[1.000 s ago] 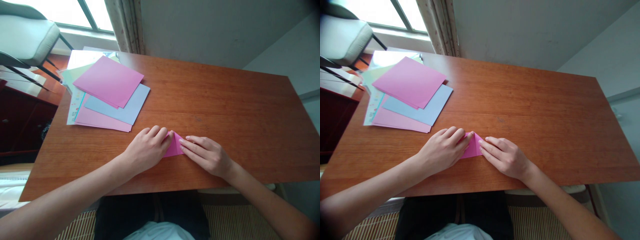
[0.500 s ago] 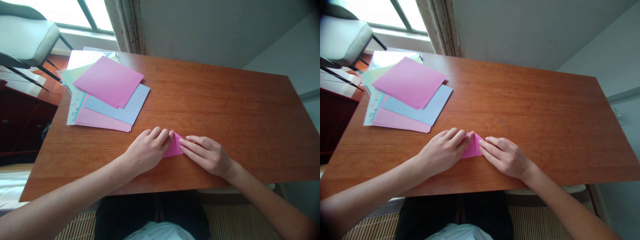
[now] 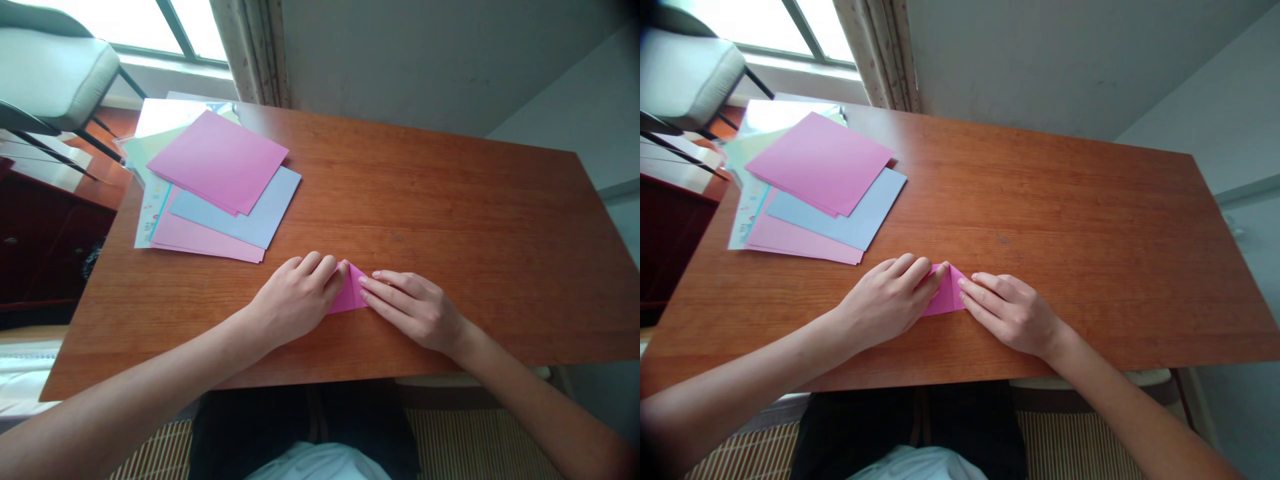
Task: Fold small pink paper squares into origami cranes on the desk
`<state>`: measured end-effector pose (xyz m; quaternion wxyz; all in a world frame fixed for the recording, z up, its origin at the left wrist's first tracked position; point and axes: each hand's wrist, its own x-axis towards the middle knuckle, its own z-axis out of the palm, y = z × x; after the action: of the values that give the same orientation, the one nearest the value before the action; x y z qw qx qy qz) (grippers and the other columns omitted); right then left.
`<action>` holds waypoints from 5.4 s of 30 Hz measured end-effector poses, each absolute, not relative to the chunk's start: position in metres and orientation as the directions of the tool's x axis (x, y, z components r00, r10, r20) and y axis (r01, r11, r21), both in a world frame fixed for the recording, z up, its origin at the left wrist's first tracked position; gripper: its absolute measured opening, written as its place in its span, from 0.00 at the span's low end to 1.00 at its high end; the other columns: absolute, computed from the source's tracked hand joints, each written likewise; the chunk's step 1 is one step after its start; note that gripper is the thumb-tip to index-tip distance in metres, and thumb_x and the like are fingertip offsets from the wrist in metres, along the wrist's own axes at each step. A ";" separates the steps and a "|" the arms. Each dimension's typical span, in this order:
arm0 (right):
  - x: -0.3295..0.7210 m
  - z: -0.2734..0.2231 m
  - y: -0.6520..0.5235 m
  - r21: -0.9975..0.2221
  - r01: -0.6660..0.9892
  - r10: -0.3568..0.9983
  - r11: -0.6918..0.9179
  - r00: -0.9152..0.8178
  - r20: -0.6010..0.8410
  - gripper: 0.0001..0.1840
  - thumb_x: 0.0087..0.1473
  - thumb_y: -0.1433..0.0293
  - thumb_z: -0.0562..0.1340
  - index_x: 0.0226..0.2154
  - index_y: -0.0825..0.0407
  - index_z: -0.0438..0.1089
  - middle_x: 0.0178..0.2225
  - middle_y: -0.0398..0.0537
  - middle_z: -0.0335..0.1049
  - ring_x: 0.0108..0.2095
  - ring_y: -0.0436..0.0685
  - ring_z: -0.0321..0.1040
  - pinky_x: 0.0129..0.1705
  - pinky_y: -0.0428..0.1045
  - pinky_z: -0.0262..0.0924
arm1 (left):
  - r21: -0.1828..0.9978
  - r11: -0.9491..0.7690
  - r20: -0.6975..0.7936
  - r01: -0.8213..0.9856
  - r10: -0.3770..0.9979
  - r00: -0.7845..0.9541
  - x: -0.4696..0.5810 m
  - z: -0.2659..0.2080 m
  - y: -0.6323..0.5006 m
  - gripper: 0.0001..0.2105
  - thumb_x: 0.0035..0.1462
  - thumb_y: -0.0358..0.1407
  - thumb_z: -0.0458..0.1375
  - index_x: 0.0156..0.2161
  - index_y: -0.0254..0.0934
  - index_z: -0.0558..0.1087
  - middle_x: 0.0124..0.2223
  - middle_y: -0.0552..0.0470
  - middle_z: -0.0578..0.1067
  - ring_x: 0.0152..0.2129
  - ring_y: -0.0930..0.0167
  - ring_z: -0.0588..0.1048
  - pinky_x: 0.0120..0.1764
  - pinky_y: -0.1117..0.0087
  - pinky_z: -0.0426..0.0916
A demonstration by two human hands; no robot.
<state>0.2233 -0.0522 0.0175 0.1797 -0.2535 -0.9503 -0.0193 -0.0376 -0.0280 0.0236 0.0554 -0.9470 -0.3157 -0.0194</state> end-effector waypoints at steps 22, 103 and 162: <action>0.224 0.017 -0.052 -0.051 0.491 0.477 0.870 -0.809 0.344 0.14 0.60 0.78 0.62 0.48 0.57 0.75 0.56 0.55 0.73 0.56 0.64 0.69 0.50 0.57 0.72 | -0.056 -0.865 0.078 0.499 0.494 0.866 -0.040 0.031 -0.040 0.16 0.69 0.42 0.51 0.55 0.44 0.74 0.65 0.51 0.67 0.44 0.64 0.70 0.41 0.61 0.66; 0.181 0.082 0.034 -0.142 0.904 0.659 0.404 -0.395 -0.640 0.14 0.49 0.66 0.70 0.16 0.48 0.71 0.17 0.40 0.65 0.17 0.49 0.53 0.23 0.49 0.41 | -0.018 -0.854 0.051 0.519 0.518 0.854 -0.041 0.024 -0.048 0.17 0.70 0.43 0.48 0.56 0.44 0.74 0.68 0.50 0.62 0.43 0.63 0.70 0.41 0.58 0.65; 0.123 0.041 -0.112 -0.413 0.723 0.799 0.554 -0.323 0.507 0.12 0.55 0.70 0.69 0.41 0.51 0.69 0.37 0.51 0.75 0.39 0.61 0.69 0.41 0.58 0.67 | 0.932 0.351 -0.230 -0.090 0.766 0.601 -0.049 0.039 -0.024 0.09 0.62 0.39 0.61 0.39 0.32 0.75 0.35 0.52 0.76 0.32 0.73 0.74 0.36 0.74 0.69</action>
<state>0.1228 -0.1115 0.0410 0.3446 -0.4688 -0.8114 0.0551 -0.0492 -0.0243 0.0386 -0.7468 -0.4925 -0.3430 -0.2864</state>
